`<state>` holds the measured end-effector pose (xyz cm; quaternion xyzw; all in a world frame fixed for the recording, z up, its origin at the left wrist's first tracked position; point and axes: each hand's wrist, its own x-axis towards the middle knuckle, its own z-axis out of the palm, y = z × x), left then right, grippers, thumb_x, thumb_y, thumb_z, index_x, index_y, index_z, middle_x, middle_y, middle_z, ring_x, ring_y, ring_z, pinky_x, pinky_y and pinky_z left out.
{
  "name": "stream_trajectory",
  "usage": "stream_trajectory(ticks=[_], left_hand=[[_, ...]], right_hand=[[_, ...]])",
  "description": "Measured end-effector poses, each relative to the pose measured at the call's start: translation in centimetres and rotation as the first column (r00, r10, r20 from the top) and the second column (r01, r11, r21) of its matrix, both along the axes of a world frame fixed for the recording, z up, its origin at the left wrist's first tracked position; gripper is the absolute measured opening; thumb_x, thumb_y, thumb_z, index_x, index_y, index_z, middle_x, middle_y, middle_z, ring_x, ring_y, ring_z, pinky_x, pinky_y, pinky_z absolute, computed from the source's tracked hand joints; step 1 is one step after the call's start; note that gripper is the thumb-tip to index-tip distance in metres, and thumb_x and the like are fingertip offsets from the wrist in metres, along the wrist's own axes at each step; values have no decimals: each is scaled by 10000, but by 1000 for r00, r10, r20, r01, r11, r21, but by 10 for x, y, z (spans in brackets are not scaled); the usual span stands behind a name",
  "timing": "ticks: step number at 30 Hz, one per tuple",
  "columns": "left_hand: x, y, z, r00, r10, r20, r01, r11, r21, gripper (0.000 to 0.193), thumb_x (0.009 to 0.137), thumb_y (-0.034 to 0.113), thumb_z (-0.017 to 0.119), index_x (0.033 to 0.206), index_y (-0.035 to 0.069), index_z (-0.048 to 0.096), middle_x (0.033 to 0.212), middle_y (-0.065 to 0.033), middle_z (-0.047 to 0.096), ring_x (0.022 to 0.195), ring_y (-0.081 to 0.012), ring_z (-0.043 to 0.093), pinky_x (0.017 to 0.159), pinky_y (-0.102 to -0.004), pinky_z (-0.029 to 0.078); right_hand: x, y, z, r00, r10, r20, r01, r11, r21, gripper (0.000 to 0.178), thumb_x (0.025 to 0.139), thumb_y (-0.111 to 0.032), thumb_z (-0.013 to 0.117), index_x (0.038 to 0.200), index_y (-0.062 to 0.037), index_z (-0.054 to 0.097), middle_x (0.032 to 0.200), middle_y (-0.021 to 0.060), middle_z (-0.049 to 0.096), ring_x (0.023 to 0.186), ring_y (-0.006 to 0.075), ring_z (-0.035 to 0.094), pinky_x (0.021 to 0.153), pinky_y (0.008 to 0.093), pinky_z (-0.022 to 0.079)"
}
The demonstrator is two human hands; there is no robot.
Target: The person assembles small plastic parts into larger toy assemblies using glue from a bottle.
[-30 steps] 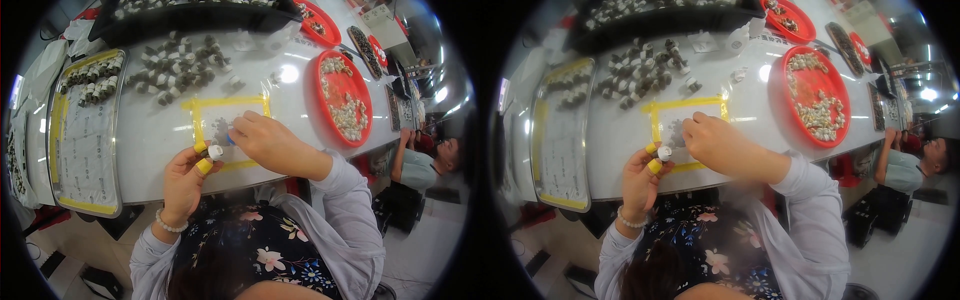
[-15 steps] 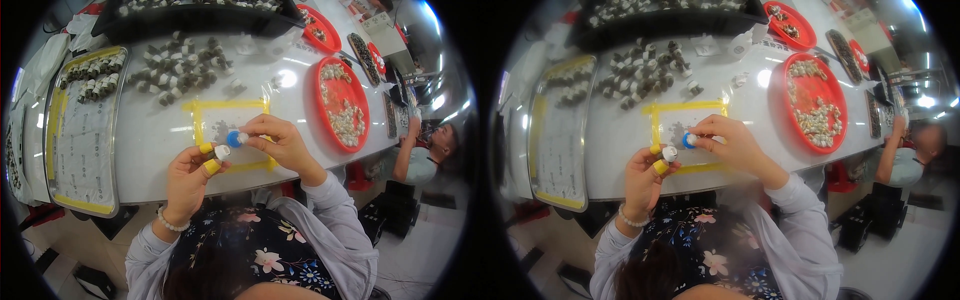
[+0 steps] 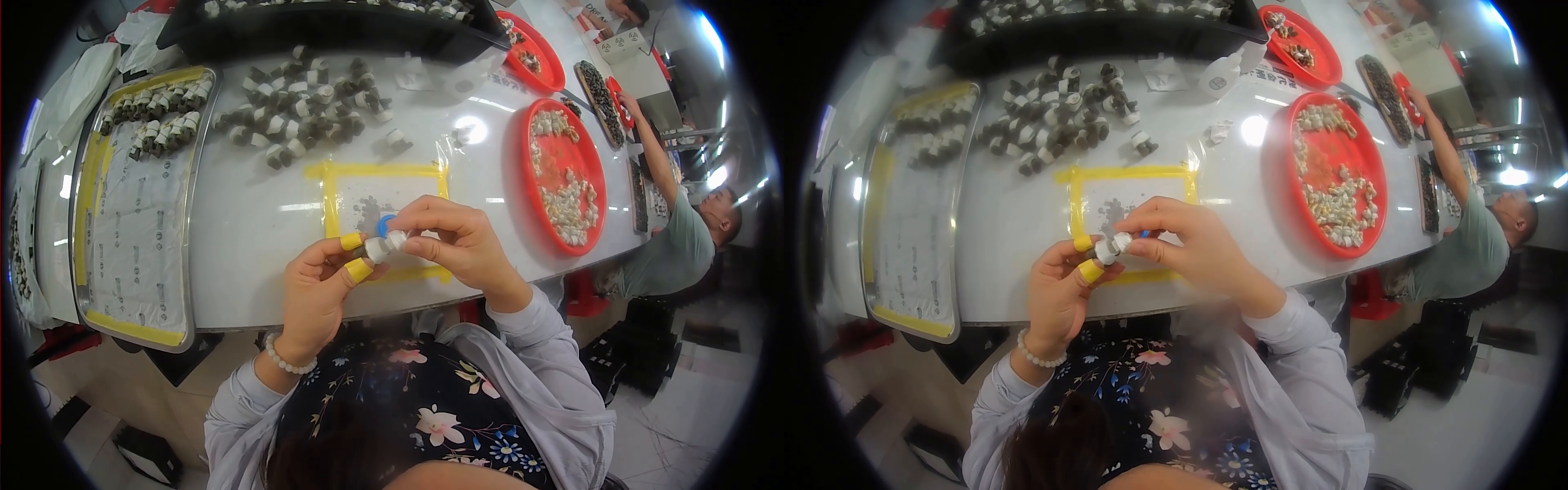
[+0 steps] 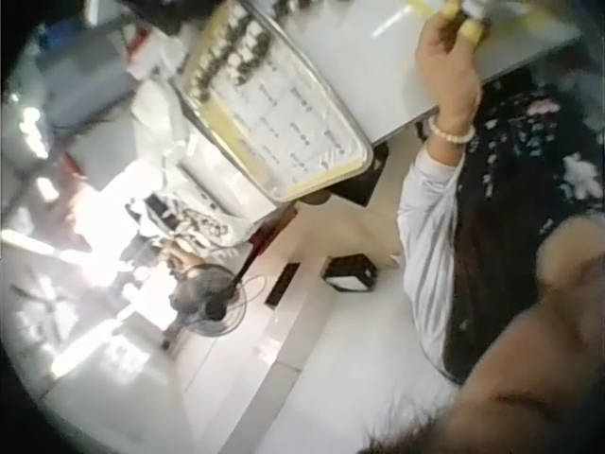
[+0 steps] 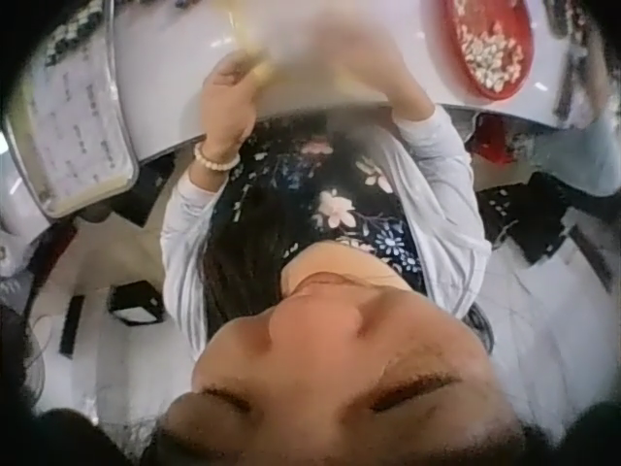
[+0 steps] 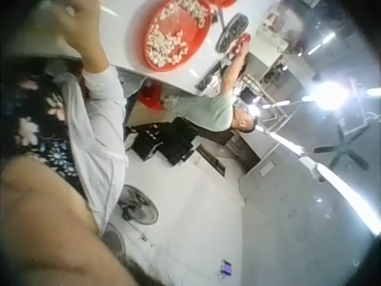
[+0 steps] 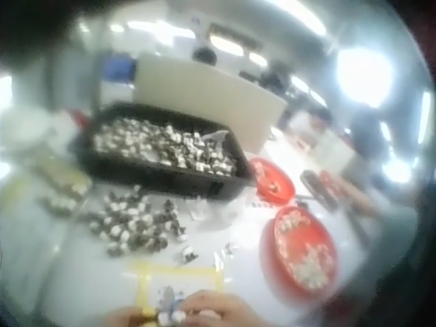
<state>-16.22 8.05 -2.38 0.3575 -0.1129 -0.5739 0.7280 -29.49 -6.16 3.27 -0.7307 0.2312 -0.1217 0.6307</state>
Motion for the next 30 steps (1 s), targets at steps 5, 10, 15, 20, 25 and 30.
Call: stream_trajectory(ticks=[5,10,15,20,25,30], left_hand=[[-1,1,-3,1000,13,3,-13,1000,-16,244,815,-43,582,1058,-41,562,1022,-126,600,898,-206,607,820,-346,521],[-4,2,-6,997,21,75,-22,1000,22,237,810,-35,591,1046,-41,567,999,-141,611,858,-226,621,793,-342,523],[-7,3,-7,984,40,175,-44,999,18,229,806,-31,598,1032,-48,568,980,-160,616,815,-244,630,752,-339,528],[-6,3,-5,981,3,192,-7,1000,21,220,804,-39,606,1019,-73,581,955,-119,629,832,-187,621,766,-293,518],[-5,1,-5,985,4,174,-5,1000,6,210,806,-44,597,1012,-68,566,964,-132,621,834,-208,626,766,-304,524],[9,5,4,993,-33,115,27,998,59,210,815,-53,562,1023,-42,539,980,-134,608,840,-217,619,777,-327,520]], right_hand=[[1,2,0,1000,18,-2,-18,993,-117,235,778,-16,641,1012,-14,644,927,75,594,854,150,554,753,246,422],[0,4,0,998,55,22,-46,948,-315,255,740,3,664,994,-23,655,884,83,602,794,167,571,688,252,444],[1,2,2,994,107,-19,-105,907,-408,261,718,15,675,976,-18,659,848,90,604,739,175,580,637,247,454],[3,-2,0,988,154,-11,-146,915,-375,270,706,13,676,973,-23,659,818,85,600,694,185,586,615,257,464],[1,-2,-3,990,136,38,-115,934,-338,244,728,-8,669,971,-19,658,819,81,604,731,185,594,650,256,464],[2,-24,-6,965,258,46,-227,911,-345,295,782,-23,627,1077,-21,609,936,79,607,838,167,591,737,249,459]])
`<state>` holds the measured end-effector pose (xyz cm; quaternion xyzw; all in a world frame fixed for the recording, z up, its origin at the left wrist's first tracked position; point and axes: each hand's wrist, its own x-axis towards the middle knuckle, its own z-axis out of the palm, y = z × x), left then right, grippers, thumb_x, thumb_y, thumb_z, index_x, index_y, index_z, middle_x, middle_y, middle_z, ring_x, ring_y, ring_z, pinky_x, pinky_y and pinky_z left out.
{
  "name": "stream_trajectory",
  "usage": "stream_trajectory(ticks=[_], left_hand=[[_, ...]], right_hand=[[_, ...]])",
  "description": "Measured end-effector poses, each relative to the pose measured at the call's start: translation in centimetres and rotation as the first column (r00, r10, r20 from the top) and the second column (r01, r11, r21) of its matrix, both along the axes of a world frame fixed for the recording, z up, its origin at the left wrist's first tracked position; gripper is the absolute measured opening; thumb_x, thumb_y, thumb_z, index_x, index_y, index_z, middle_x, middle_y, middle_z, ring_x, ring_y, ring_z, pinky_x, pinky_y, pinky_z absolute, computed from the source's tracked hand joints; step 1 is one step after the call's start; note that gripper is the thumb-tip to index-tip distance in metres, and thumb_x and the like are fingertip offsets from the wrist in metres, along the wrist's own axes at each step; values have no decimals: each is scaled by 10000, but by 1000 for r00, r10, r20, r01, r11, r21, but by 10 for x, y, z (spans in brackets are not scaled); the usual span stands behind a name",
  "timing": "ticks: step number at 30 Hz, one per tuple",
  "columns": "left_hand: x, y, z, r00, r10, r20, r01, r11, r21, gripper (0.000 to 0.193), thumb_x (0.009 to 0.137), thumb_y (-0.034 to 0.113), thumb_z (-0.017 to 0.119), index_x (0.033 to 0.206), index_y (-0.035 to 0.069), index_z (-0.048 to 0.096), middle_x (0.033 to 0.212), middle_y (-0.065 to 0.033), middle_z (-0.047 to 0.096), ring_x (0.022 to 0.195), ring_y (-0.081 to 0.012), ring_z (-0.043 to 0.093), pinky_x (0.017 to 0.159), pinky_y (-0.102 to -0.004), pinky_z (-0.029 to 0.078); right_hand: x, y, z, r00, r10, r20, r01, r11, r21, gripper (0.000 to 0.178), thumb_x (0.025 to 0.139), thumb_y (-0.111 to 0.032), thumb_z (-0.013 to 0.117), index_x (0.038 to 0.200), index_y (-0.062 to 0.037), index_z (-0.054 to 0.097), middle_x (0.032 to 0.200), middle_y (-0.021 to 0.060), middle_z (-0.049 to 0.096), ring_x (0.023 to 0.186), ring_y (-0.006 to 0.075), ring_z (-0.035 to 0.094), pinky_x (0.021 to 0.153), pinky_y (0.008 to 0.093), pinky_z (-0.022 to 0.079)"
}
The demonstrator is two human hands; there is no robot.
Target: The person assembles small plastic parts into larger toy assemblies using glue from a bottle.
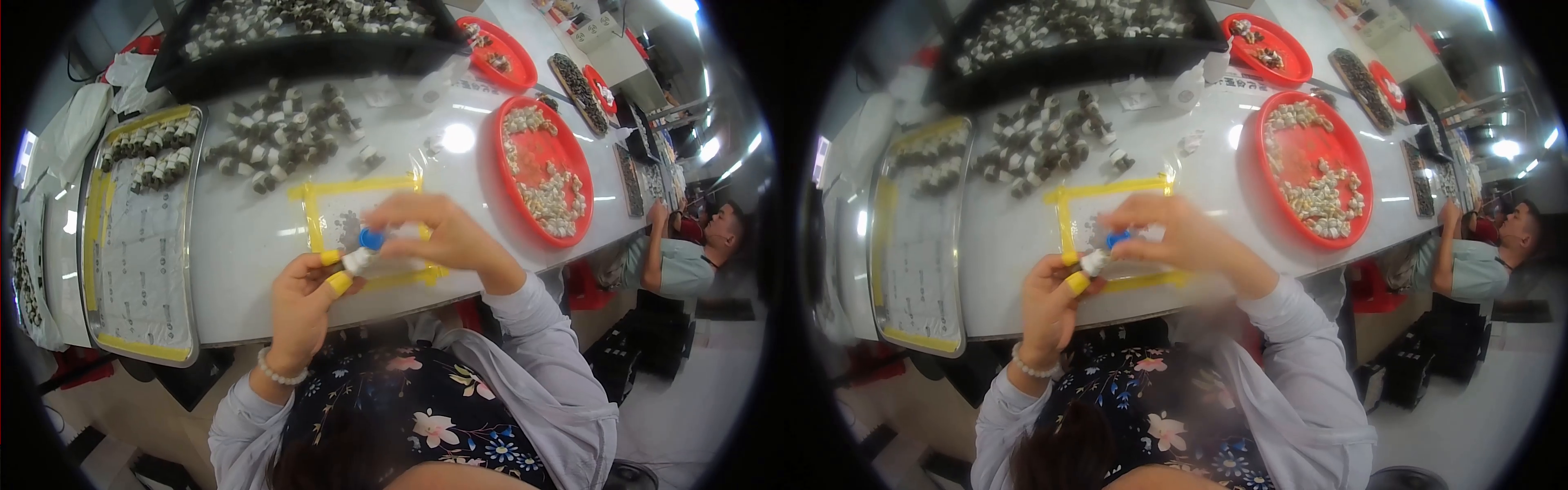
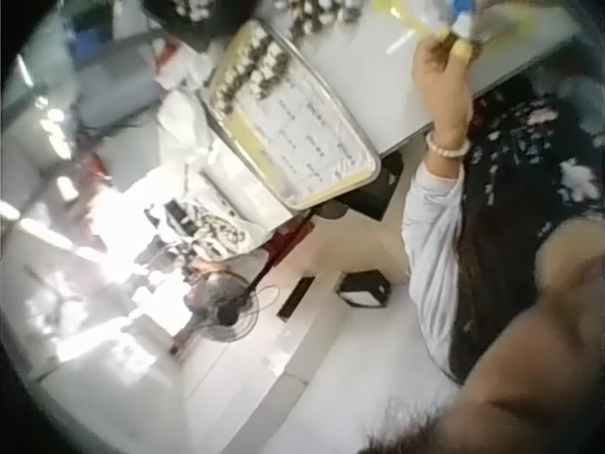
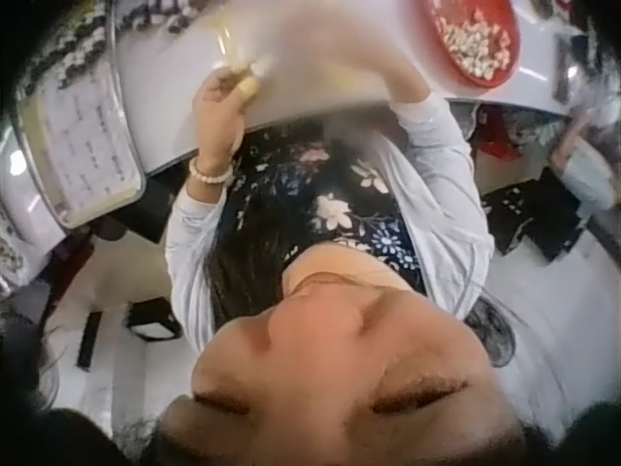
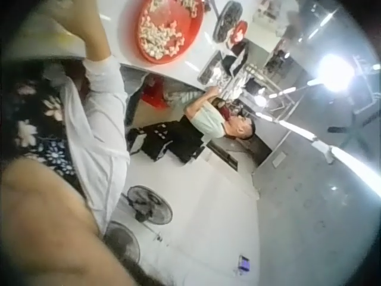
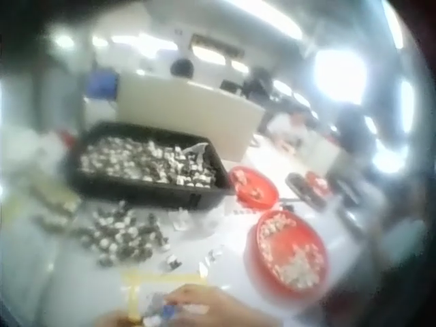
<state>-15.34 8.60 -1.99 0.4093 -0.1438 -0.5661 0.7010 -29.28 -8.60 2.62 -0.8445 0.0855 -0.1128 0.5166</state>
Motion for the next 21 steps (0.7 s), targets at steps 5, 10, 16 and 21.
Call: stream_trajectory(ticks=[5,10,16,21], left_hand=[[65,34,37,940,242,239,-218,968,-122,241,808,-66,511,1039,-9,474,1017,-113,559,904,-202,586,836,-354,488],[175,51,40,605,435,667,-487,865,-123,242,794,-48,529,1029,-1,497,970,-67,554,859,-120,541,799,-277,460],[258,37,21,121,205,971,-691,720,-66,241,739,50,623,968,4,563,887,-73,613,806,-126,576,735,-245,448],[278,23,-6,-23,114,993,-661,744,-100,256,732,82,626,972,14,568,876,-103,631,833,-181,604,743,-286,458]], right_hand=[[-3,-80,-9,680,-708,190,697,705,134,567,796,-74,616,1307,-7,378,1252,157,462,1131,226,474,874,307,442],[10,-135,-39,625,-764,160,757,643,113,700,759,-164,674,1329,28,317,1319,213,383,1248,275,353,919,323,412],[27,-154,-54,530,-848,15,842,524,-129,591,733,-190,675,1207,72,437,833,91,576,660,149,538,564,273,435],[19,-131,-32,677,-736,-2,729,670,139,390,796,-153,622,1107,43,494,866,72,594,712,139,562,610,258,460]])
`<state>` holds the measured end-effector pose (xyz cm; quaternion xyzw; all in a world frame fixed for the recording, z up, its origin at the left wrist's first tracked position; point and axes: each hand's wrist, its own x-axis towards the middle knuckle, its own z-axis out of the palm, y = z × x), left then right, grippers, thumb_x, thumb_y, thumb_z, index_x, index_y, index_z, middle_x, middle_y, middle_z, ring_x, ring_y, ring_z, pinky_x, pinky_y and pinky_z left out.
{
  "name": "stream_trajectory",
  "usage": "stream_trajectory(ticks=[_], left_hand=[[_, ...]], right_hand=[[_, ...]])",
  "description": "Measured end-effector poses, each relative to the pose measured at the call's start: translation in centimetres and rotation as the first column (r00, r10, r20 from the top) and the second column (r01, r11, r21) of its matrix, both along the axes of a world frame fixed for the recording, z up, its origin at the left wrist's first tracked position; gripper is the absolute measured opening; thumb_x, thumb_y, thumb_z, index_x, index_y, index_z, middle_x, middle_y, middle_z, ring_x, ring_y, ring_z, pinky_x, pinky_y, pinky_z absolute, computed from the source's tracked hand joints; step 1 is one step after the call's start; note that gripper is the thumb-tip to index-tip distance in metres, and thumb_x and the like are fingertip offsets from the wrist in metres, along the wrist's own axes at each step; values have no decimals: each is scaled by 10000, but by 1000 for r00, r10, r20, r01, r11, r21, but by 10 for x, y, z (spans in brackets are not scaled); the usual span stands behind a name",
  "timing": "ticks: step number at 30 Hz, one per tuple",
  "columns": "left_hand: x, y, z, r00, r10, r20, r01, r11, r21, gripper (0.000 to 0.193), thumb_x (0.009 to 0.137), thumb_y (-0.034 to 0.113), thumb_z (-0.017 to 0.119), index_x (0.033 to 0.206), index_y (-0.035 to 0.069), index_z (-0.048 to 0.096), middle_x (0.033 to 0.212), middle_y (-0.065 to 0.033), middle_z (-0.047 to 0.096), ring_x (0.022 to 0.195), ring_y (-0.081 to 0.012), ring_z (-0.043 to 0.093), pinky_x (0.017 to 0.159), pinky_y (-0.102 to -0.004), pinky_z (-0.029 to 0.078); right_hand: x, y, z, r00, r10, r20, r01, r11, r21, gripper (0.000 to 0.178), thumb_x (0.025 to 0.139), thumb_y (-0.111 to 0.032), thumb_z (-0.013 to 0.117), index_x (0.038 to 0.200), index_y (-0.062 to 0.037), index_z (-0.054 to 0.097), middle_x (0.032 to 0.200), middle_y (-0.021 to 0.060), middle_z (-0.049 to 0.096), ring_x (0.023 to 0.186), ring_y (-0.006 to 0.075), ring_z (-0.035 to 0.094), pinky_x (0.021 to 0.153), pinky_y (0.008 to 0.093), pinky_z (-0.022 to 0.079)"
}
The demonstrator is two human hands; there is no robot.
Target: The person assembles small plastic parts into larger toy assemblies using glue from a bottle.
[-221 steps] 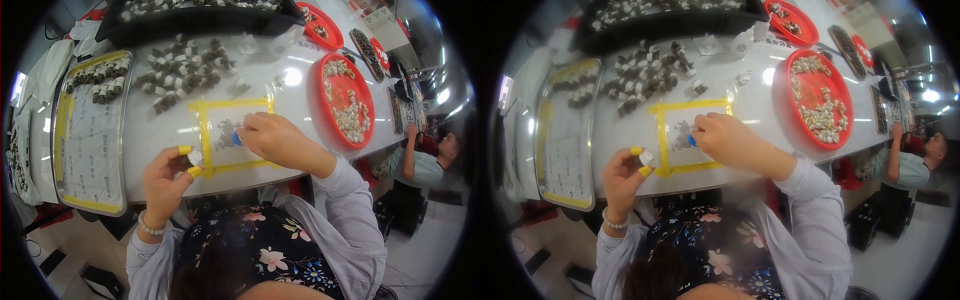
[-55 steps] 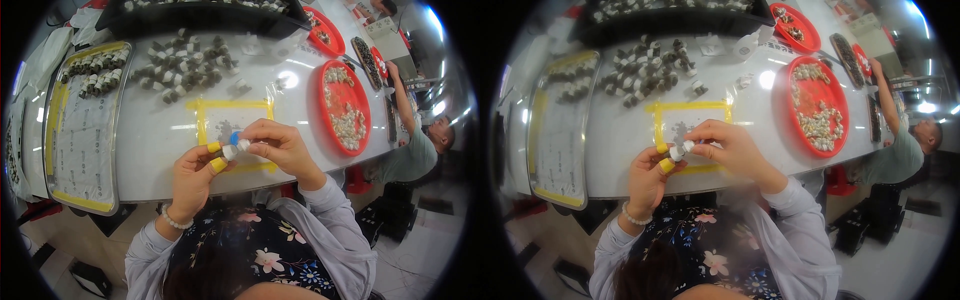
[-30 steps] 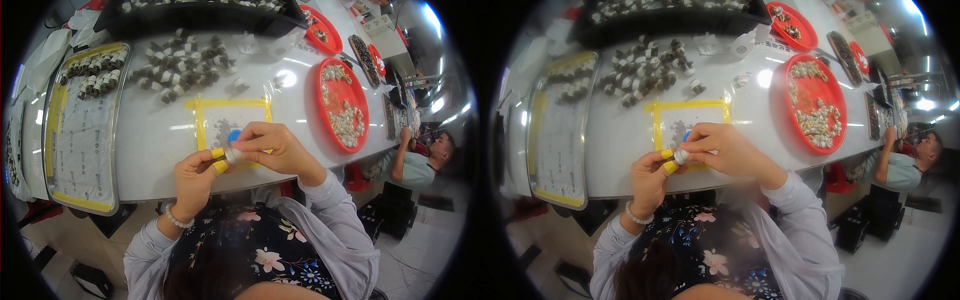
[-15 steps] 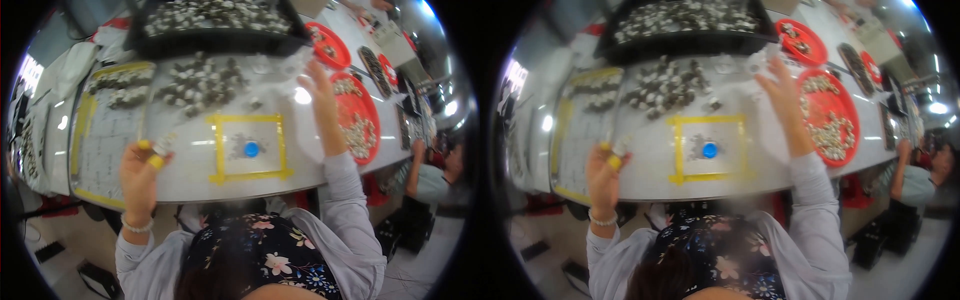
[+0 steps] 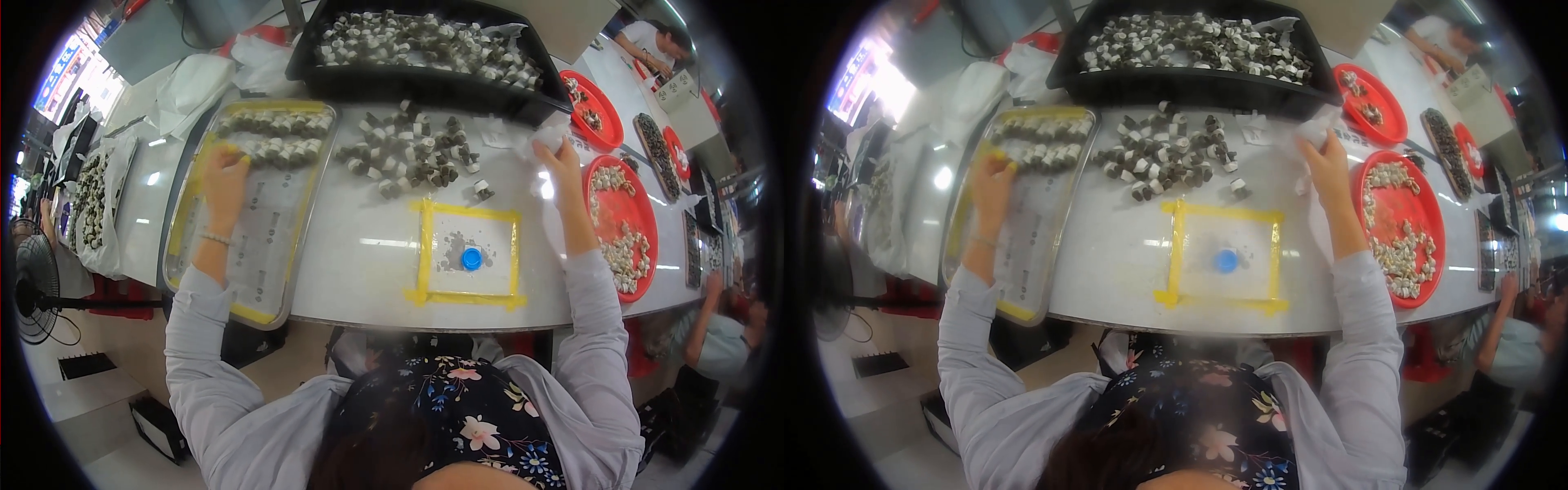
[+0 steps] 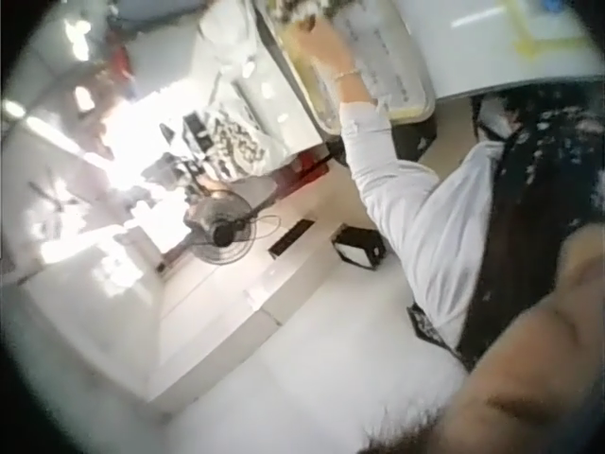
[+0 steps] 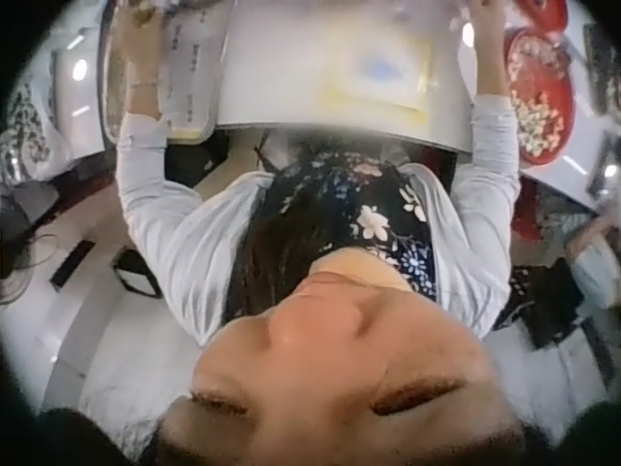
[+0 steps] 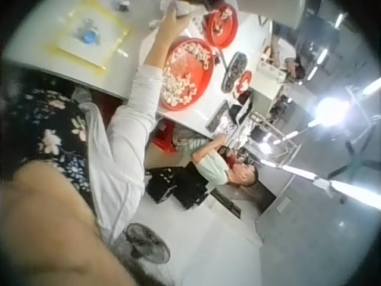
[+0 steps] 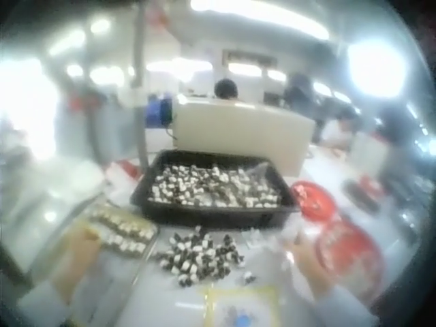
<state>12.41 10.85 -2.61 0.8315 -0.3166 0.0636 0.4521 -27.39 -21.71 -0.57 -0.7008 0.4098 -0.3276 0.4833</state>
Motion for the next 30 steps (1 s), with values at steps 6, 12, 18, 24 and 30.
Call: stream_trajectory(ticks=[6,12,18,24,30], left_hand=[[9,-5,-4,989,-118,85,108,987,119,232,767,112,596,974,16,560,901,-105,630,852,-217,609,763,-311,452],[15,2,-5,967,-237,96,217,958,185,250,828,148,558,1030,1,554,921,-107,618,881,-195,588,780,-301,436],[-1,-2,10,984,-180,-13,180,972,151,406,853,177,524,1214,8,445,1102,-114,551,1035,-200,514,890,-304,378],[-92,-5,40,974,-228,-14,228,972,55,465,847,156,522,1276,40,386,1244,-101,447,1157,-208,422,940,-353,338],[-181,10,43,821,-526,-222,512,850,-122,492,780,77,555,1249,44,410,1286,-96,437,1167,-212,418,937,-376,328]], right_hand=[[-44,78,20,959,257,117,-270,956,112,316,839,-173,583,1093,2,515,893,75,614,811,149,600,723,285,479],[-63,112,44,733,454,-506,-540,841,-27,292,806,-226,626,999,-12,576,853,129,620,771,233,609,689,323,463],[-57,125,57,526,449,-723,-691,721,-55,349,779,-328,641,943,-23,593,810,176,609,758,329,585,672,381,455],[-49,126,62,387,385,-838,-741,671,-34,344,782,-352,628,900,-31,591,738,165,607,714,330,588,640,398,450],[-49,122,63,331,376,-865,-789,613,-35,327,781,-347,627,892,-42,587,683,152,593,669,323,586,616,397,446]])
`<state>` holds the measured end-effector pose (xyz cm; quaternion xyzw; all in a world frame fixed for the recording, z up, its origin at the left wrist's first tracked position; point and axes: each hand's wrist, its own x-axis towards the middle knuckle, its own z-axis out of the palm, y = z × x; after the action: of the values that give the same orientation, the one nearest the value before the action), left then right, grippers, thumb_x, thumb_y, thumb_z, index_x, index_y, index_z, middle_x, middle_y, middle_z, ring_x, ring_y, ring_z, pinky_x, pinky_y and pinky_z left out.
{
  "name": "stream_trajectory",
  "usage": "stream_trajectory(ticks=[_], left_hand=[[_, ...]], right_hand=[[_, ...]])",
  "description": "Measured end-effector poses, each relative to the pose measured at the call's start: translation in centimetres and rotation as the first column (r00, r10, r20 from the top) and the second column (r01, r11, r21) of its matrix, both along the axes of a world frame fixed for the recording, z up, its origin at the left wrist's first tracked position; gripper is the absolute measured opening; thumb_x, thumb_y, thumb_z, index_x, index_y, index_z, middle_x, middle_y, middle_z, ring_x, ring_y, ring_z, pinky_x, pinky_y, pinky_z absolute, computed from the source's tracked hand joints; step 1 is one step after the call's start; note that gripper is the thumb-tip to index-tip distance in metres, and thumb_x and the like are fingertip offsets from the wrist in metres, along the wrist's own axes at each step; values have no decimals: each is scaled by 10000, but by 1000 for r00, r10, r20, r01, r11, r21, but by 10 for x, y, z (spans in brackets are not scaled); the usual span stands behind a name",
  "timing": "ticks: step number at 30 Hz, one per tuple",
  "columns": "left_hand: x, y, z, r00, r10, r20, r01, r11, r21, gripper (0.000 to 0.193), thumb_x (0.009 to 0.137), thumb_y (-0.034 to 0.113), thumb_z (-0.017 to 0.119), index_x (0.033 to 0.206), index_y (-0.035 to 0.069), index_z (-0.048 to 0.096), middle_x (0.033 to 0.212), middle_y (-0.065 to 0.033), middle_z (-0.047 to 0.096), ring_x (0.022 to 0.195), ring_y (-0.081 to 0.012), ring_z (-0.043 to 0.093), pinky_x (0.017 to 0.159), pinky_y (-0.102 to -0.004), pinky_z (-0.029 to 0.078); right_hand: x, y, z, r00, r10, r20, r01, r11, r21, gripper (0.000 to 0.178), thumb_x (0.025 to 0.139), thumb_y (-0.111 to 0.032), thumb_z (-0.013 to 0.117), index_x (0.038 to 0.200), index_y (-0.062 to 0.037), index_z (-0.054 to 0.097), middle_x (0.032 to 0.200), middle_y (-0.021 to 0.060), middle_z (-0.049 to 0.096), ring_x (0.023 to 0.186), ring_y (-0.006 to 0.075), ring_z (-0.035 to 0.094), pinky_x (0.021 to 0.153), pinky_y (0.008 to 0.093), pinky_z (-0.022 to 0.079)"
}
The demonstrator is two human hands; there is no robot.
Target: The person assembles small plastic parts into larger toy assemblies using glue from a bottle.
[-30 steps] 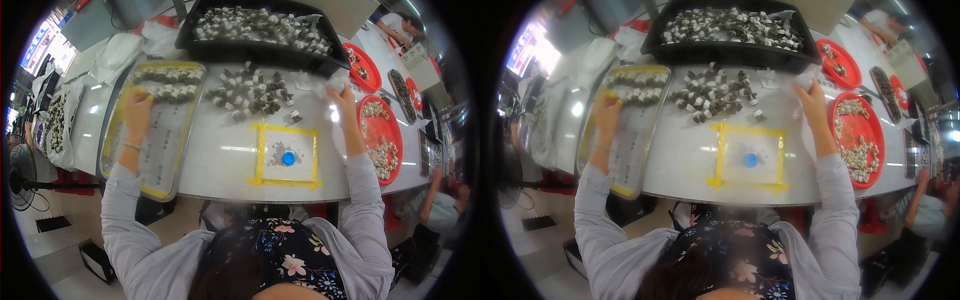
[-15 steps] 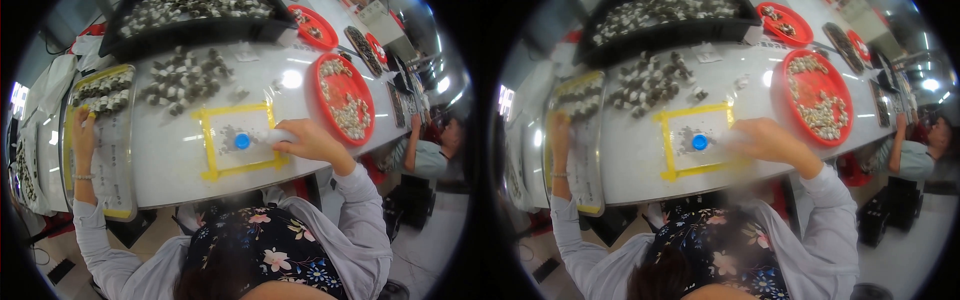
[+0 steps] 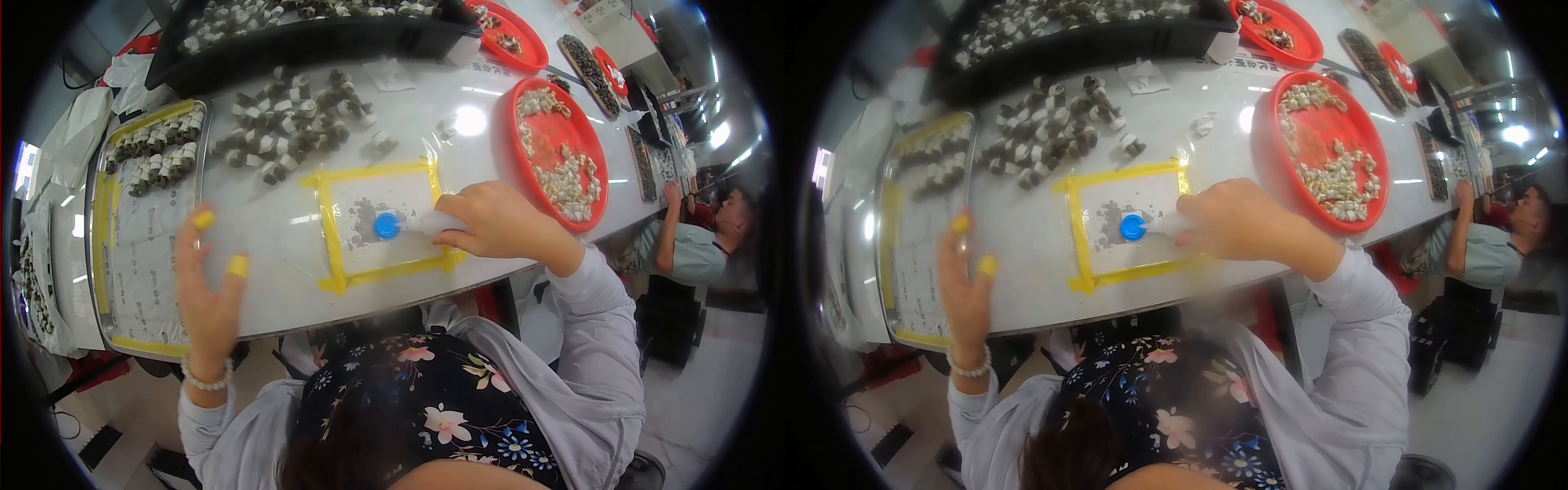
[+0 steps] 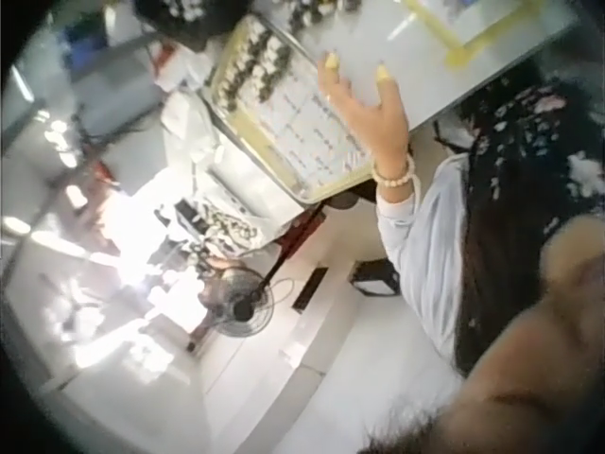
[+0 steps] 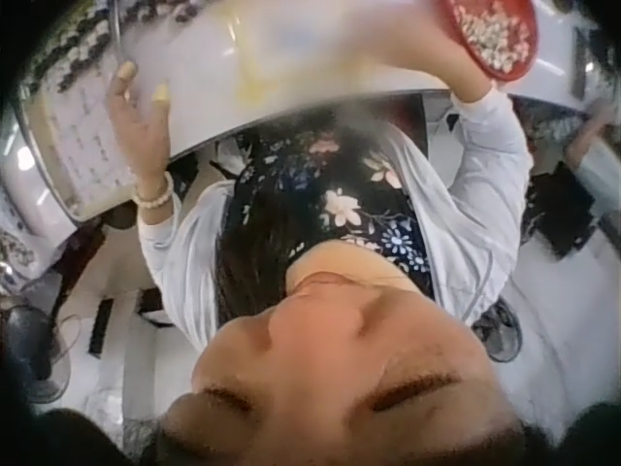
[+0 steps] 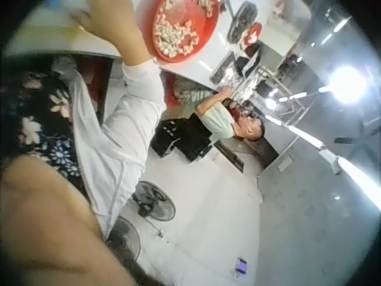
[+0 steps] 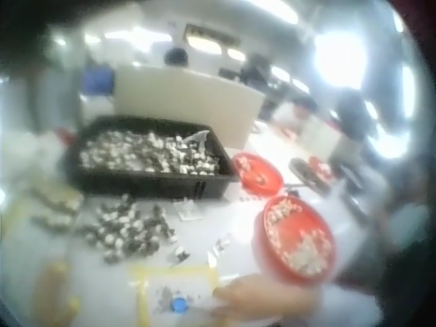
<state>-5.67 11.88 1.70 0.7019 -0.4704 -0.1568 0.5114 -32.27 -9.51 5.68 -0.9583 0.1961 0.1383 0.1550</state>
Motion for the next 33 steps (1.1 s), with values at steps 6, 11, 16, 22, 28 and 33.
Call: stream_trajectory(ticks=[6,11,16,22,28,33], left_hand=[[-35,-10,-10,997,-41,-69,47,994,94,501,731,31,579,1208,10,425,1289,-139,433,1173,-249,418,944,-373,328],[-35,-27,-17,970,-35,242,5,992,122,497,739,29,558,1210,-22,408,1283,-202,407,1180,-350,392,987,-391,308],[-34,-41,-22,918,-36,394,-33,985,168,517,728,34,545,1217,-38,394,1312,-233,356,1193,-380,361,988,-412,305],[-35,-57,-28,891,-31,452,-54,983,175,525,717,32,525,1219,-43,390,1320,-243,339,1191,-394,357,988,-426,302],[-27,-58,-38,893,13,451,-78,989,126,510,707,-1,488,1208,-48,402,1303,-230,367,1180,-385,374,984,-424,309],[-28,-59,-39,909,26,415,-72,993,96,506,705,-21,466,1207,-51,405,1290,-229,386,1177,-378,383,985,-419,313]], right_hand=[[4,-1,3,999,50,6,-50,998,-35,312,786,-343,622,860,-45,565,614,139,556,611,316,570,577,400,426],[8,-1,8,997,82,2,-82,995,-52,298,794,-334,614,838,-45,555,590,133,547,591,312,565,566,397,420],[17,2,21,987,152,-54,-157,981,-111,294,789,-316,619,786,-31,550,573,133,544,581,298,574,555,378,426],[27,2,34,965,254,-70,-262,951,-162,297,771,-304,638,756,-23,543,556,112,544,568,285,579,535,368,428],[40,1,39,924,366,-111,-381,907,-177,261,758,-256,651,719,-25,536,556,105,551,570,269,589,499,355,428],[48,2,41,887,446,-121,-462,863,-207,211,734,-186,649,678,-21,530,556,109,555,571,265,594,487,355,432]])
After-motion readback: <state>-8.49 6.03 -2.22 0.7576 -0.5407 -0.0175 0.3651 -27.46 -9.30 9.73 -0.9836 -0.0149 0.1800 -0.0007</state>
